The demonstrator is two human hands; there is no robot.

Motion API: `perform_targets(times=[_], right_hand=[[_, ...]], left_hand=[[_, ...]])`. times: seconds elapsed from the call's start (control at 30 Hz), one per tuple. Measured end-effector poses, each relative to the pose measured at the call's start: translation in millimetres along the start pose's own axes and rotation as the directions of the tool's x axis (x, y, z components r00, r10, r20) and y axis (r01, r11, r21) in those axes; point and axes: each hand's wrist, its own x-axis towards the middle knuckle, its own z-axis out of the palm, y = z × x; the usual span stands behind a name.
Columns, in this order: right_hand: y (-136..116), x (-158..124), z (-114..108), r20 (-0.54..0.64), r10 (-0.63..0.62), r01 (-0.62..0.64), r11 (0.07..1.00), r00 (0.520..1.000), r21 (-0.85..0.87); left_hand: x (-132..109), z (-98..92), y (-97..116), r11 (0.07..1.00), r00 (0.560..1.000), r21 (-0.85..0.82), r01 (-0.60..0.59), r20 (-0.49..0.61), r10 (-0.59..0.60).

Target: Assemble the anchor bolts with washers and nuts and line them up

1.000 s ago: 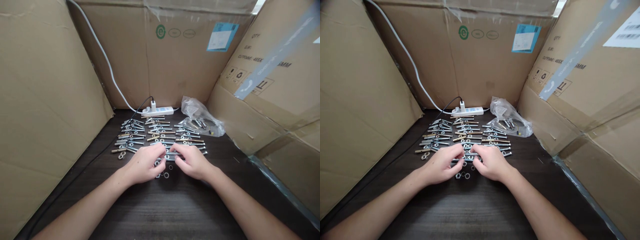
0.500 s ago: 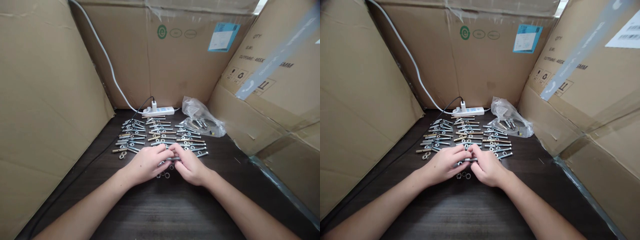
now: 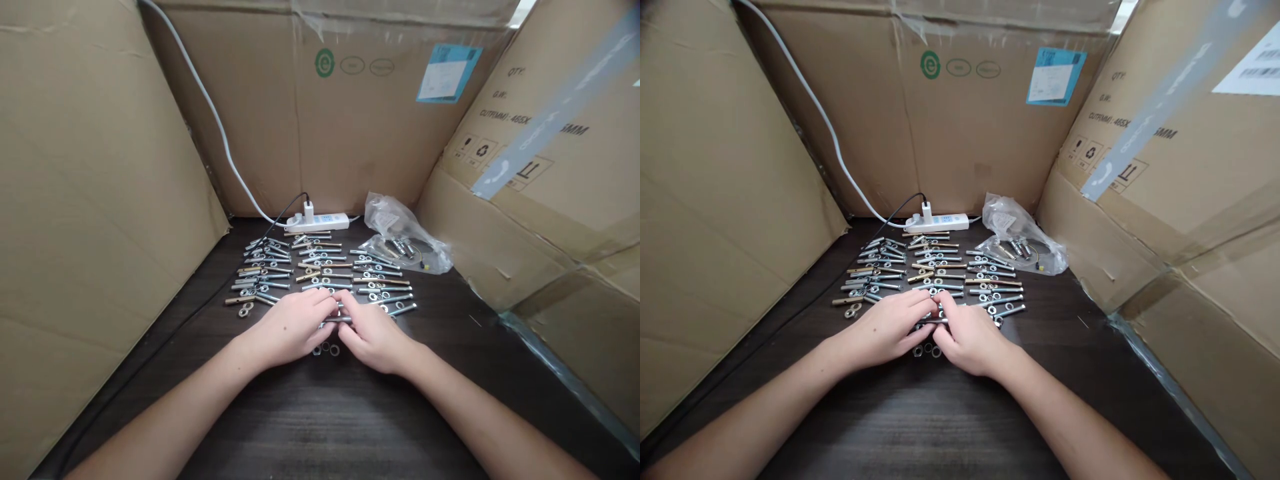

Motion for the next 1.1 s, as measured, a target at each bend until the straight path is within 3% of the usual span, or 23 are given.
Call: perform_targets(times=[0.4, 0.87, 1.1], right_hand=[[3, 1, 0, -0.044, -0.046, 0.044, 0.997, 0.998, -0.058], [15, 2, -3, -0.174, -0.039, 0.026, 0.997, 0.984, -0.078], [19, 3, -8, -0.204, -0.043, 0.025, 0.996, 0.978, -0.089]], left_hand=[[-1, -1.6, 2, 0.999, 0.999, 0.016, 0.033, 0.017, -0.033], [0, 5.4, -10, 0.989, 0.984, -0.089, 0.115, -0.128, -0.126], [-1, 0.5, -14, 0.99, 0.989, -0.044, 0.132, -0.055, -0.134]])
